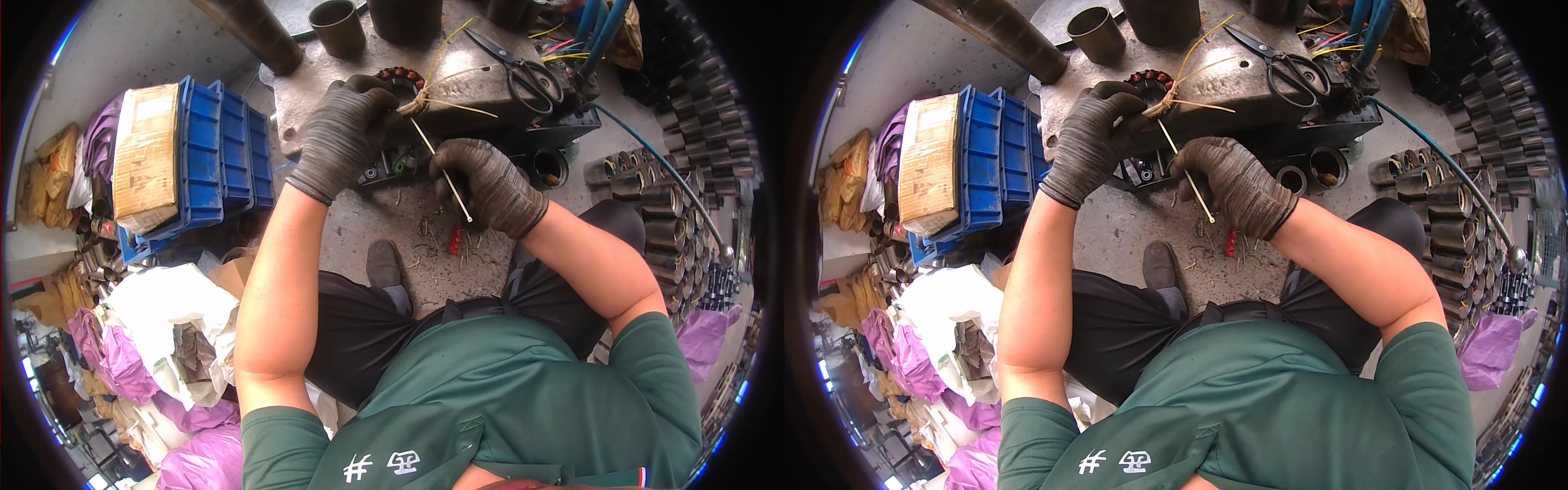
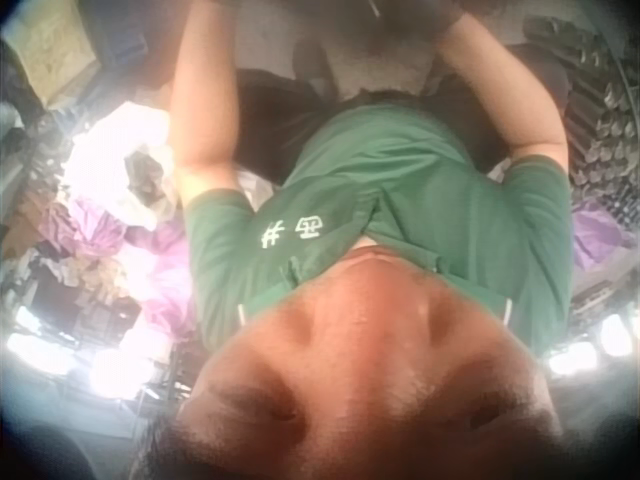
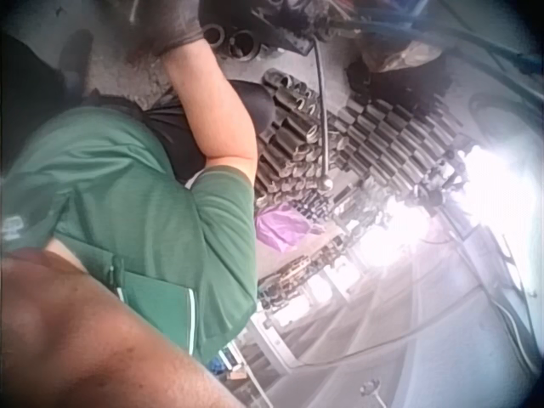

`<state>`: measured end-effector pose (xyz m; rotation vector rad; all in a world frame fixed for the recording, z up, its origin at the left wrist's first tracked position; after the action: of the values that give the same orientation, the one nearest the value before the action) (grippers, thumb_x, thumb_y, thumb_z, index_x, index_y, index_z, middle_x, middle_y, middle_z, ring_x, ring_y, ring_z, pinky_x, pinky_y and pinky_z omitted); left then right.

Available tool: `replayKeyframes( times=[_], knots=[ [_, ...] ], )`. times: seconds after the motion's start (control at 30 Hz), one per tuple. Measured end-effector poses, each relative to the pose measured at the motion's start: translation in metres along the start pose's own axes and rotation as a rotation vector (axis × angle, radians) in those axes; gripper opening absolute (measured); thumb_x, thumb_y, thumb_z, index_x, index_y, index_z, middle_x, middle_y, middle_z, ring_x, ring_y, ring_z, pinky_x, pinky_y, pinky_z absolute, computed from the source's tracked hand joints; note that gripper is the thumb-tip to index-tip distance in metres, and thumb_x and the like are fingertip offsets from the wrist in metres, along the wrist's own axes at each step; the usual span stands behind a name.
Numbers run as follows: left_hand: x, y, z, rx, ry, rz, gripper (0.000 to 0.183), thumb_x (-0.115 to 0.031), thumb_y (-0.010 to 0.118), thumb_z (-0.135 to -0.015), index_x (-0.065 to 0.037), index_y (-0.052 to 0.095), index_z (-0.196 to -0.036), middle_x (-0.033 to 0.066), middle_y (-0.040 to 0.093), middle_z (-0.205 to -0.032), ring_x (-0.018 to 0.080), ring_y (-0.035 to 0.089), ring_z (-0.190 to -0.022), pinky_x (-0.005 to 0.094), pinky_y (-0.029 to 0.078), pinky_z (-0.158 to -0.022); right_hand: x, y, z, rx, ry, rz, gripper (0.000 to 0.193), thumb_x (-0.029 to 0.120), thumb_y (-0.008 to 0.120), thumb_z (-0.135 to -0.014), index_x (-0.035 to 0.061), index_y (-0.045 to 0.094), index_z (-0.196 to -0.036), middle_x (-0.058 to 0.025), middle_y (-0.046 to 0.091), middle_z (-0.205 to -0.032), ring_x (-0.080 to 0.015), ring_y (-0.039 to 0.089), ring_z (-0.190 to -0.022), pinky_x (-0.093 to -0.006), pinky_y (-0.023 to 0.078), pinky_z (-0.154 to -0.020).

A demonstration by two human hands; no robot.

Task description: The person organizes and feeds several colored wires through a central metal stator core by hand, then uses a press machine to insert the stator into a larger metal cylindrical housing.

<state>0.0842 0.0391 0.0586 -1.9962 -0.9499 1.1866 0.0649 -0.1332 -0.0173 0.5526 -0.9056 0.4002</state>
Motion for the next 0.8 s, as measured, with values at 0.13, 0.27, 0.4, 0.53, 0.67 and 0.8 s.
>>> replayKeyframes(
  times=[0.13,0.27,0.4,0.53,0.67,0.8],
  knots=[
    [0.002,0.000,0.000,0.000,-0.004,0.000,0.023,-0.003,0.080,-0.083,-0.003,0.074,-0.105,0.0132,0.070,-0.113,0.0325,0.068,-0.105,0.0388,0.058,-0.088,-0.014,-0.005,-0.011,-0.061,0.114,-0.055,0.026,0.030,0.062,-0.093,0.0059,0.072,-0.092,-0.0062,0.069,-0.069,-0.0129,0.055,-0.051,-0.0281,0.042,-0.047],
    [0.004,0.000,0.001,0.002,-0.039,0.025,0.022,-0.003,0.080,-0.083,-0.003,0.074,-0.103,0.0149,0.066,-0.126,0.0307,0.068,-0.106,0.0384,0.058,-0.091,-0.008,-0.006,-0.021,-0.065,0.039,-0.052,0.026,0.031,0.063,-0.092,0.0061,0.072,-0.090,-0.0060,0.069,-0.069,-0.0132,0.055,-0.050,-0.0282,0.042,-0.047],
    [0.003,-0.003,0.000,-0.082,-0.059,0.112,0.020,-0.002,0.080,-0.082,-0.003,0.074,-0.102,0.0177,0.055,-0.145,0.0330,0.066,-0.110,0.0400,0.056,-0.096,0.002,-0.003,-0.032,-0.074,0.002,-0.067,0.023,0.027,0.063,-0.094,0.0052,0.072,-0.091,-0.0056,0.068,-0.069,-0.0140,0.057,-0.053,-0.0283,0.044,-0.049],
    [0.013,0.006,-0.004,0.022,-0.224,-0.057,0.020,-0.018,0.075,-0.088,-0.009,0.080,-0.106,0.0178,0.037,-0.164,0.0399,0.051,-0.132,0.0449,0.046,-0.112,0.010,-0.002,-0.045,-0.051,-0.091,-0.153,0.020,0.022,0.066,-0.096,0.0050,0.071,-0.105,-0.0041,0.071,-0.085,-0.0129,0.066,-0.070,-0.0232,0.050,-0.060],
    [0.031,0.027,-0.011,0.050,-0.273,0.085,0.022,-0.013,0.072,-0.087,-0.007,0.079,-0.107,0.0192,0.040,-0.161,0.0386,0.052,-0.132,0.0435,0.046,-0.113,0.009,-0.001,-0.061,0.025,-0.121,-0.175,0.019,0.018,0.066,-0.099,0.0049,0.071,-0.111,-0.0039,0.072,-0.090,-0.0120,0.067,-0.072,-0.0252,0.053,-0.064],
    [0.051,0.032,-0.008,-0.076,-0.440,0.540,0.022,-0.009,0.070,-0.086,0.001,0.078,-0.104,0.0205,0.047,-0.151,0.0358,0.051,-0.135,0.0400,0.046,-0.113,0.018,0.005,-0.047,0.019,-0.161,-0.174,0.026,0.017,0.065,-0.100,0.0063,0.070,-0.123,-0.0023,0.073,-0.100,-0.0094,0.067,-0.079,-0.0236,0.053,-0.065]
  ],
)
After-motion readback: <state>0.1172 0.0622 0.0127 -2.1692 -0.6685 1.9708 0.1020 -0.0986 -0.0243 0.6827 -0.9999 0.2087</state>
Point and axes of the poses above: each hand's wrist, its own z-axis away from the middle knuckle, its own y-axis out of the palm, x = y × z, the point moved 9 cm from there along -z, towards the middle knuckle
